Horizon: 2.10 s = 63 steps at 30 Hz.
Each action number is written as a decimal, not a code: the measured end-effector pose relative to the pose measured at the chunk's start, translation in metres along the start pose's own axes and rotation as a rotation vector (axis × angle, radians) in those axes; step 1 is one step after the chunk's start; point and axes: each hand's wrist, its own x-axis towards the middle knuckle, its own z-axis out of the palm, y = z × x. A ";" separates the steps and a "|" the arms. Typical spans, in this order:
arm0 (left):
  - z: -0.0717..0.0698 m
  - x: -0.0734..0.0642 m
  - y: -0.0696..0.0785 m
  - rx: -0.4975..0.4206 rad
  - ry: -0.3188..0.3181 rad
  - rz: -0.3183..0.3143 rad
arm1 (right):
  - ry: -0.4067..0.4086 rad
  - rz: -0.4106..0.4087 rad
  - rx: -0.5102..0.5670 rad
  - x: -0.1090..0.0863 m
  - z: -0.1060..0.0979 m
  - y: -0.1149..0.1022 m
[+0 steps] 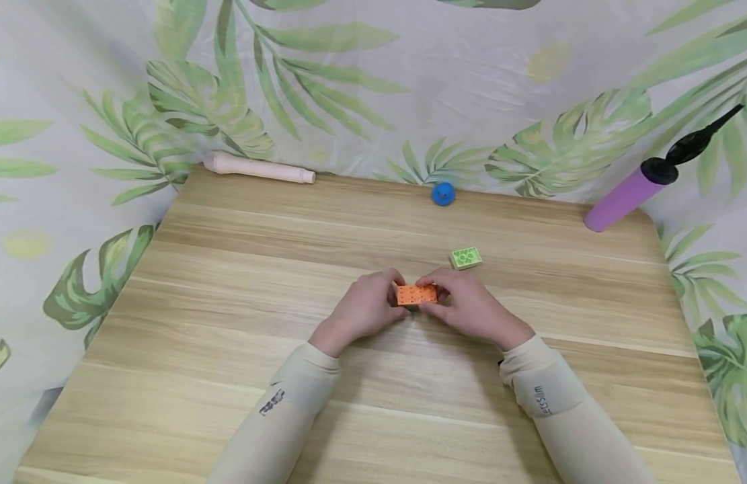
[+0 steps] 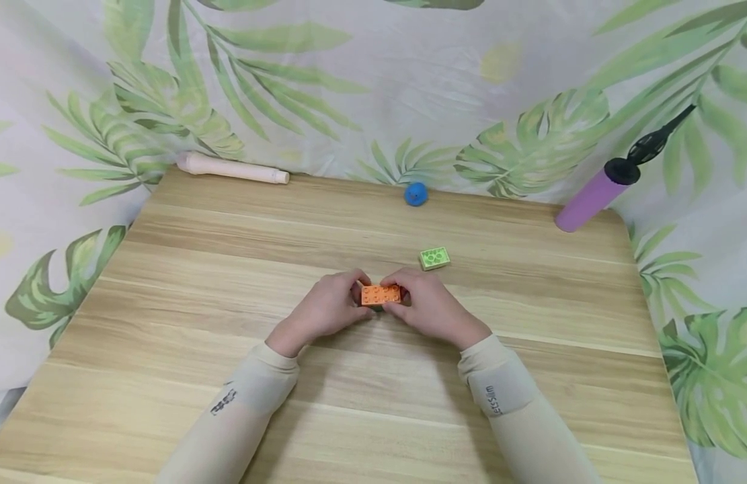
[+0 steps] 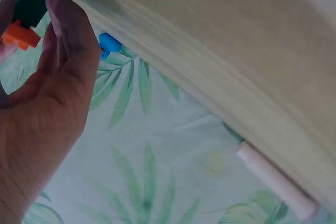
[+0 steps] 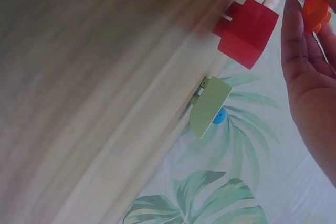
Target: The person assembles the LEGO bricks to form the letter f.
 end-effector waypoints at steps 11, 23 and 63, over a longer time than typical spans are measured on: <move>-0.011 -0.003 -0.002 -0.022 0.067 0.088 | 0.016 0.007 -0.021 0.000 0.000 -0.001; -0.010 -0.002 0.003 -0.039 0.061 0.033 | 0.033 0.002 -0.009 0.000 0.003 0.002; -0.005 -0.008 -0.002 -0.037 0.086 0.037 | 0.337 0.176 0.119 -0.042 -0.053 0.040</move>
